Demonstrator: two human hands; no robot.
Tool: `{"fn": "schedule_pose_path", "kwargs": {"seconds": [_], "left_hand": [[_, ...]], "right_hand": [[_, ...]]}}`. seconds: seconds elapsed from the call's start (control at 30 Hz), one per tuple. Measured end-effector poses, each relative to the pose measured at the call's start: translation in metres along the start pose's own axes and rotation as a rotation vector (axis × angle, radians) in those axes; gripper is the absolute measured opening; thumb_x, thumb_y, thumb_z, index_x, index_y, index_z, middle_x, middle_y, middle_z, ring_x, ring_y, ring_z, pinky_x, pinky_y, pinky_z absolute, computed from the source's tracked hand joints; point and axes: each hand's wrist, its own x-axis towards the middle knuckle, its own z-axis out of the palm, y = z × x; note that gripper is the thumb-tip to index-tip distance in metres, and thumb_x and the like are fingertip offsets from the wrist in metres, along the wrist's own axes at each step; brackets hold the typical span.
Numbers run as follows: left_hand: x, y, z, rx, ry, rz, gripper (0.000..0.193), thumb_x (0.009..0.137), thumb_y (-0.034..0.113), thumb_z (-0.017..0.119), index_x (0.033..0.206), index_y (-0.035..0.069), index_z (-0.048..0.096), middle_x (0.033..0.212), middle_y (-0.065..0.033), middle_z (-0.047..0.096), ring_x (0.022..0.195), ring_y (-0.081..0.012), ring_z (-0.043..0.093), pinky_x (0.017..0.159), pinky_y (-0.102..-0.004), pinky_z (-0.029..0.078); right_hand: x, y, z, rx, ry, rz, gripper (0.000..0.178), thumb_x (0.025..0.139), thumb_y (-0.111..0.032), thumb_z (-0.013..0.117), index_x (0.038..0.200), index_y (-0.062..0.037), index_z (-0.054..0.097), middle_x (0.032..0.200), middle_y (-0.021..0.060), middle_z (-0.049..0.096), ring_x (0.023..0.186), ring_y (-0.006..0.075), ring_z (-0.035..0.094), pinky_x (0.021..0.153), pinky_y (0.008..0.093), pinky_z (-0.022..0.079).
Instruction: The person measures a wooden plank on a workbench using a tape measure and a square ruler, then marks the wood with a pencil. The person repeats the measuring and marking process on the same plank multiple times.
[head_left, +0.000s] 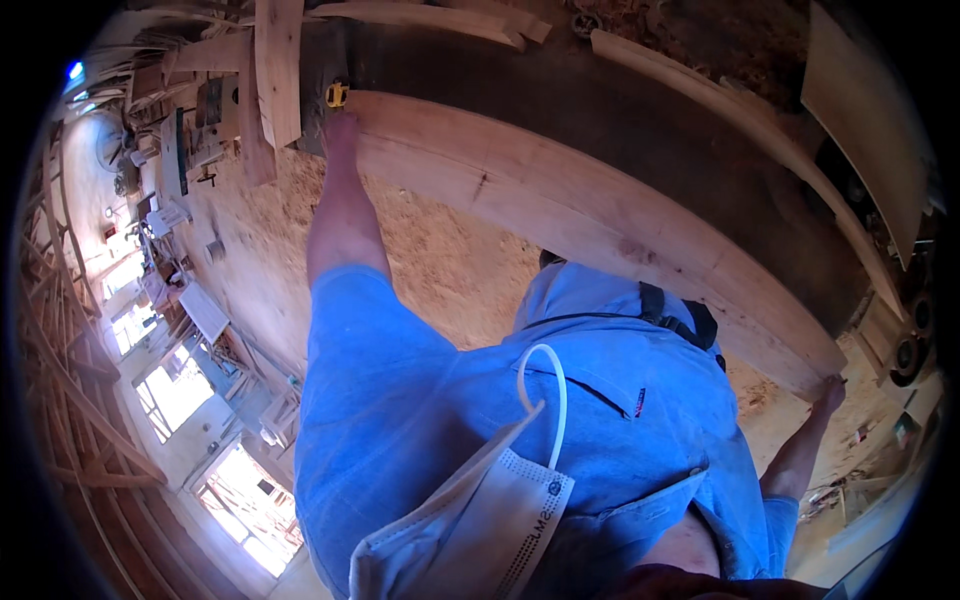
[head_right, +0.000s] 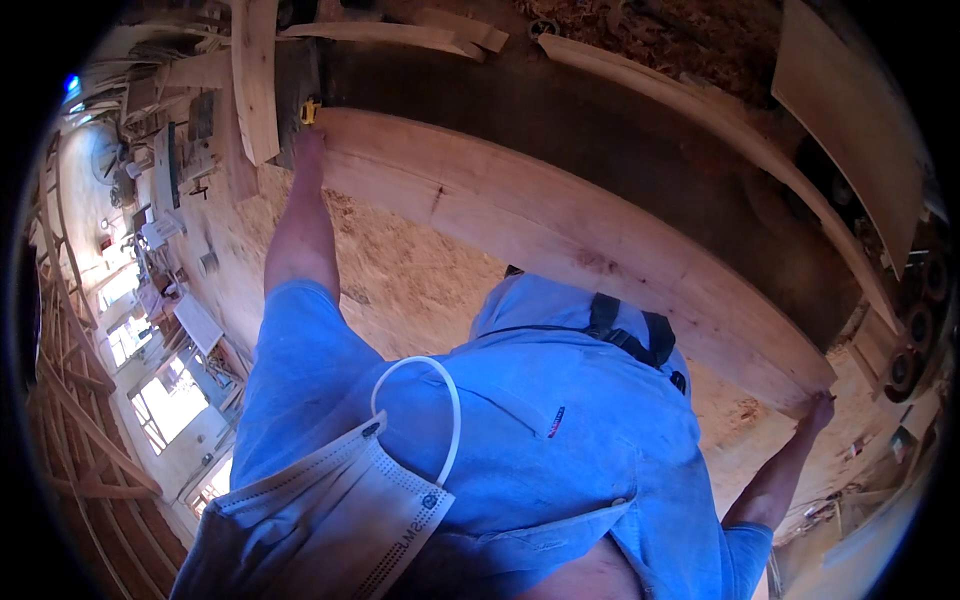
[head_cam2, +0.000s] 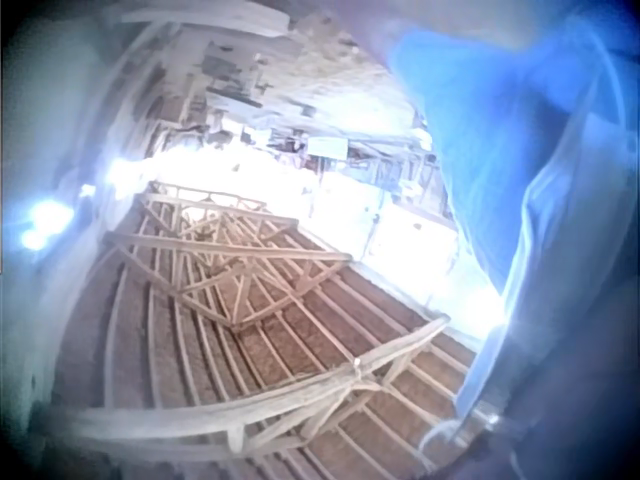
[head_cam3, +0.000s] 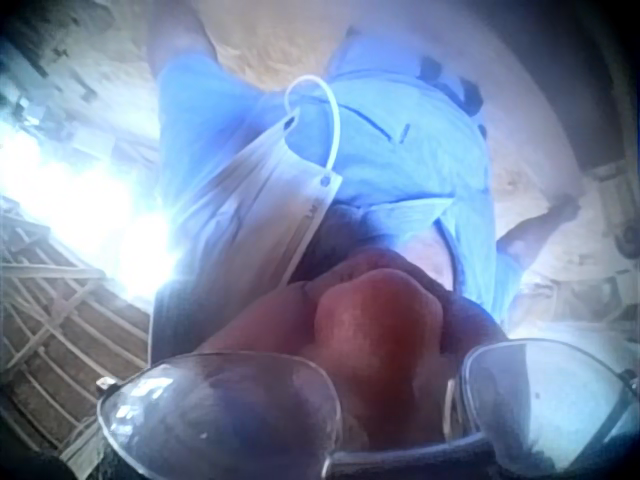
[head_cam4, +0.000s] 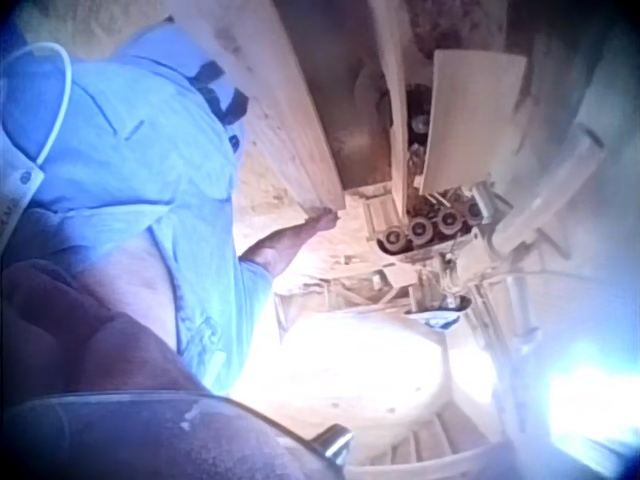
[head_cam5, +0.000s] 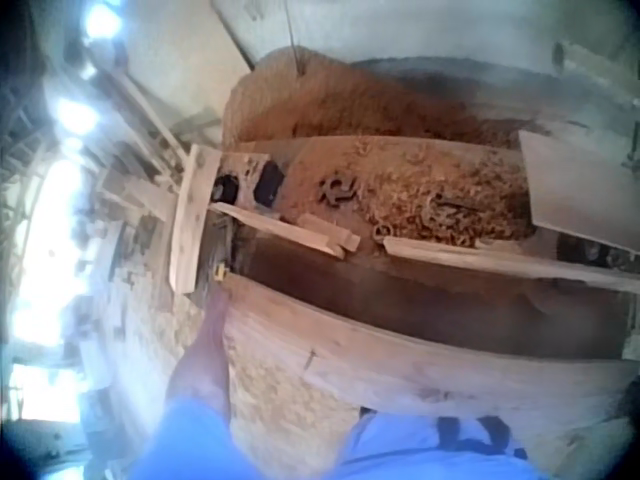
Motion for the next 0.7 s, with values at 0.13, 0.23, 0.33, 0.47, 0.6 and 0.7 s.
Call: {"fn": "schedule_pose_path", "kwargs": {"seconds": [0.13, 0.23, 0.33, 0.47, 0.6, 0.7], "left_hand": [[0.015, 0.010, 0.017, 0.039, -0.012, 0.035, 0.034, 0.097, 0.023, 0.049, 0.104, 0.005, 0.076, 0.108, -0.0200, 0.071, 0.104, -0.0351, 0.069, 0.088, -0.0491, 0.056], [0.018, -0.018, 0.014, -0.083, 0.016, -0.105, 0.034, 0.097, 0.024, 0.049, 0.104, 0.004, 0.076, 0.104, -0.0210, 0.072, 0.102, -0.0351, 0.070, 0.087, -0.0487, 0.056], [0.016, 0.018, 0.038, -0.196, 0.057, -0.067, 0.033, 0.095, 0.025, 0.050, 0.101, 0.003, 0.075, 0.102, -0.0212, 0.072, 0.102, -0.0361, 0.070, 0.086, -0.0484, 0.055], [0.014, 0.010, 0.010, -0.029, 0.040, 0.092, 0.031, 0.094, 0.024, 0.051, 0.097, 0.004, 0.075, 0.101, -0.0204, 0.072, 0.100, -0.0365, 0.070, 0.085, -0.0490, 0.056], [0.022, 0.006, 0.023, -0.018, 0.036, 0.110, 0.029, 0.094, 0.024, 0.052, 0.098, 0.007, 0.075, 0.101, -0.0190, 0.073, 0.097, -0.0355, 0.071, 0.083, -0.0490, 0.056], [0.007, 0.016, -0.001, -0.005, 0.002, 0.064, 0.032, 0.095, 0.025, 0.050, 0.100, 0.006, 0.075, 0.103, -0.0186, 0.073, 0.097, -0.0361, 0.071, 0.083, -0.0488, 0.056]], "right_hand": [[0.000, 0.011, -0.020, 0.052, 0.002, 0.025, 0.041, 0.088, -0.017, 0.058, 0.119, 0.0075, 0.065, 0.101, 0.0139, 0.066, 0.091, 0.0237, 0.060, 0.081, 0.0421, 0.049], [0.008, 0.016, 0.011, 0.218, 0.035, 0.000, 0.050, 0.088, -0.015, 0.057, 0.132, 0.0070, 0.058, 0.115, 0.0151, 0.065, 0.100, 0.0239, 0.060, 0.089, 0.0398, 0.049], [0.026, 0.048, -0.034, -0.133, 0.046, -0.223, 0.055, 0.088, -0.013, 0.055, 0.139, 0.0062, 0.052, 0.125, 0.0145, 0.061, 0.105, 0.0231, 0.059, 0.095, 0.0372, 0.048], [0.015, 0.043, -0.010, 0.035, -0.047, -0.195, 0.048, 0.088, -0.013, 0.055, 0.132, 0.0042, 0.057, 0.120, 0.0136, 0.064, 0.106, 0.0234, 0.060, 0.093, 0.0382, 0.049], [-0.005, 0.018, -0.011, 0.145, -0.038, -0.056, 0.043, 0.087, -0.015, 0.052, 0.125, 0.0027, 0.060, 0.116, 0.0138, 0.066, 0.106, 0.0246, 0.062, 0.092, 0.0393, 0.050], [-0.025, -0.008, -0.001, 0.105, 0.005, -0.029, 0.043, 0.085, -0.015, 0.051, 0.124, 0.0027, 0.060, 0.114, 0.0146, 0.066, 0.105, 0.0259, 0.063, 0.089, 0.0399, 0.051]]}}
